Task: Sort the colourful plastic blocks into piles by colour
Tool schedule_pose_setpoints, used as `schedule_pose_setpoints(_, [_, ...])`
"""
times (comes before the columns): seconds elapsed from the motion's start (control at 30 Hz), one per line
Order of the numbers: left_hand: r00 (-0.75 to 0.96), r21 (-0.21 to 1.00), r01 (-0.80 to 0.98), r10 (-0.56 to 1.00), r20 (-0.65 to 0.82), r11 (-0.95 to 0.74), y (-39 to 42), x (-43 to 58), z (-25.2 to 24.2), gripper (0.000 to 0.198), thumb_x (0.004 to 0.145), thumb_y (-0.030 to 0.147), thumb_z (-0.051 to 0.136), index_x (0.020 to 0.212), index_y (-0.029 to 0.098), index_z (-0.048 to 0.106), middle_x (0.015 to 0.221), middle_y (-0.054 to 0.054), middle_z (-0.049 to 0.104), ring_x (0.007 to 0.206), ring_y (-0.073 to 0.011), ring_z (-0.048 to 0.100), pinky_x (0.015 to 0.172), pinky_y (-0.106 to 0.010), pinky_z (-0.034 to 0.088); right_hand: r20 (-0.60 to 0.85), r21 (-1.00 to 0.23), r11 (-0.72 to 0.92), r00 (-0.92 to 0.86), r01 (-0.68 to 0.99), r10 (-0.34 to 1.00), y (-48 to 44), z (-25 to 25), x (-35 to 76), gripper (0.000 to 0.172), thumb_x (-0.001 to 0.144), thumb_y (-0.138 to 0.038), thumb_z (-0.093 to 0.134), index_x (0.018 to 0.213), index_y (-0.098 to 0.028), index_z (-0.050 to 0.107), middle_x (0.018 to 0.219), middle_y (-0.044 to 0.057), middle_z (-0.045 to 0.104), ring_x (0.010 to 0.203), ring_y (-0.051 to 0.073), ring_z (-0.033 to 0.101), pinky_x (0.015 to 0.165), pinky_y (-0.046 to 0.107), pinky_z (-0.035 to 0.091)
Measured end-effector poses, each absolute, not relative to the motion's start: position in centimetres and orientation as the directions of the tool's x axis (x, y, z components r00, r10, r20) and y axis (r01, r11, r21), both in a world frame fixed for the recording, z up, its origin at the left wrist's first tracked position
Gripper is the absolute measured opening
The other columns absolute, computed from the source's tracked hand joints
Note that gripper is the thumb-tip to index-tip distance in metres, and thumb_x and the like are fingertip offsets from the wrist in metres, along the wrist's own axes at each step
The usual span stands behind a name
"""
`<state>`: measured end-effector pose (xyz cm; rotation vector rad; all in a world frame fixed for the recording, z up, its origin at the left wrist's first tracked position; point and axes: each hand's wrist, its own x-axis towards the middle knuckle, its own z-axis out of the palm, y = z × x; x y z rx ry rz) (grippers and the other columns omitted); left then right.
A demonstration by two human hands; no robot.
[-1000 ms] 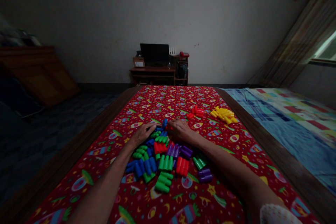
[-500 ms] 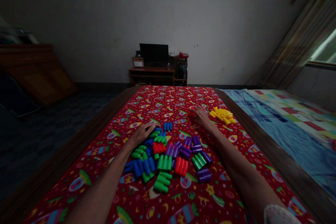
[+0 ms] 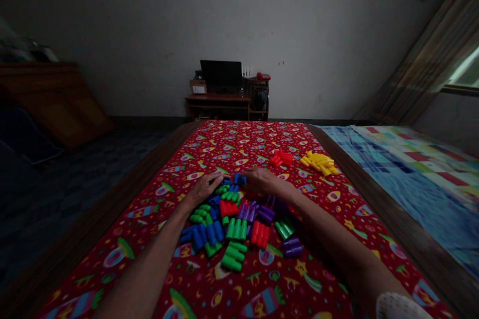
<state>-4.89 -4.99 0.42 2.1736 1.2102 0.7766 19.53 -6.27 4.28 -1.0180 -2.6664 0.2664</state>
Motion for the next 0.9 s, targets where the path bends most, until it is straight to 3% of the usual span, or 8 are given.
schedule_pose_setpoints(0.1, [0.429, 0.681, 0.577, 0.877, 0.218, -0.451, -5.0, -4.8, 0.4, 0.059, 0.085, 0.06, 0.036, 0.096, 0.017, 0.074, 0.107, -0.009, 0.073, 0.102, -0.028, 0.066, 0.094, -0.037, 0.048, 0.27, -0.32, 0.743, -0.696, 0.587, 0.666, -7.4, 6.0, 19.3, 0.015, 0.09, -0.022, 0.054, 0.09, -0.015, 0.068, 0.079, 0.006, 0.066, 0.067, 0.012, 0.055, 0.062, 0.022, 0.035])
schedule_pose_setpoints(0.2, [0.419, 0.686, 0.578, 0.882, 0.215, -0.442, -4.9, -4.8, 0.2, 0.059, 0.084, 0.06, 0.036, 0.097, 0.017, 0.074, 0.107, -0.009, 0.073, 0.102, -0.0276, 0.065, 0.095, -0.036, 0.047, 0.233, -0.272, 0.81, -0.782, 0.519, 0.578, -9.4, 6.4, 17.8, 0.023, 0.09, -0.032, 0.056, 0.076, -0.016, 0.065, 0.063, 0.001, 0.059, 0.054, 0.01, 0.046, 0.054, 0.023, 0.028])
schedule_pose_setpoints(0.33, [0.411, 0.706, 0.566, 0.888, 0.207, -0.426, -5.0, -4.8, 0.2, 0.061, 0.083, 0.062, 0.037, 0.099, 0.017, 0.074, 0.109, -0.009, 0.072, 0.103, -0.027, 0.064, 0.094, -0.035, 0.047, 0.349, -0.079, 0.874, -0.808, 0.479, 0.475, -12.2, 4.5, 15.6, 0.029, 0.085, -0.045, 0.061, 0.089, -0.017, 0.065, 0.086, 0.008, 0.065, 0.074, 0.015, 0.054, 0.061, 0.025, 0.032])
schedule_pose_setpoints(0.43, [0.412, 0.701, 0.57, 0.888, 0.207, -0.428, -5.0, -4.8, 0.2, 0.062, 0.082, 0.064, 0.037, 0.098, 0.017, 0.074, 0.109, -0.009, 0.073, 0.103, -0.0271, 0.065, 0.093, -0.034, 0.048, 0.368, -0.034, 0.868, -0.802, 0.495, 0.471, -12.6, 3.6, 15.1, 0.024, 0.088, -0.039, 0.059, 0.094, -0.017, 0.065, 0.091, 0.009, 0.065, 0.078, 0.015, 0.054, 0.063, 0.025, 0.033])
schedule_pose_setpoints(0.53, [0.407, 0.688, 0.583, 0.889, 0.212, -0.431, -4.9, -4.8, 0.1, 0.063, 0.083, 0.065, 0.035, 0.099, 0.018, 0.074, 0.107, -0.008, 0.073, 0.102, -0.0265, 0.065, 0.092, -0.033, 0.048, 0.315, -0.146, 0.819, -0.759, 0.554, 0.57, -11.0, 4.7, 16.0, 0.019, 0.09, -0.03, 0.053, 0.087, -0.016, 0.066, 0.072, 0.003, 0.062, 0.061, 0.01, 0.047, 0.056, 0.023, 0.028])
schedule_pose_setpoints(0.63, [0.389, 0.685, 0.595, 0.896, 0.214, -0.422, -5.0, -4.8, 0.1, 0.065, 0.082, 0.067, 0.035, 0.098, 0.018, 0.074, 0.106, -0.008, 0.074, 0.101, -0.0266, 0.065, 0.092, -0.034, 0.049, 0.336, -0.305, 0.692, -0.606, 0.654, 0.721, -8.0, 6.5, 18.8, 0.028, 0.092, -0.03, 0.047, 0.083, -0.013, 0.067, 0.062, 0.0, 0.057, 0.053, 0.008, 0.041, 0.054, 0.022, 0.025])
schedule_pose_setpoints(0.77, [0.39, 0.691, 0.586, 0.895, 0.217, -0.423, -5.2, -4.8, 0.3, 0.065, 0.081, 0.069, 0.037, 0.096, 0.018, 0.075, 0.106, -0.008, 0.074, 0.101, -0.0272, 0.065, 0.092, -0.034, 0.049, 0.368, -0.434, 0.446, -0.298, 0.783, 0.881, -3.8, 7.0, 24.6, 0.037, 0.092, -0.038, 0.047, 0.085, -0.011, 0.071, 0.071, 0.005, 0.065, 0.063, 0.012, 0.052, 0.059, 0.022, 0.032])
schedule_pose_setpoints(0.9, [0.402, 0.696, 0.575, 0.89, 0.217, -0.43, -5.4, -4.7, 0.7, 0.065, 0.081, 0.07, 0.038, 0.094, 0.018, 0.075, 0.106, -0.009, 0.074, 0.1, -0.0283, 0.066, 0.092, -0.035, 0.048, 0.239, -0.44, 0.229, -0.133, 0.868, 0.962, -1.7, 5.9, 29.3, 0.037, 0.087, -0.042, 0.053, 0.084, -0.012, 0.075, 0.071, 0.006, 0.068, 0.069, 0.017, 0.059, 0.06, 0.022, 0.037])
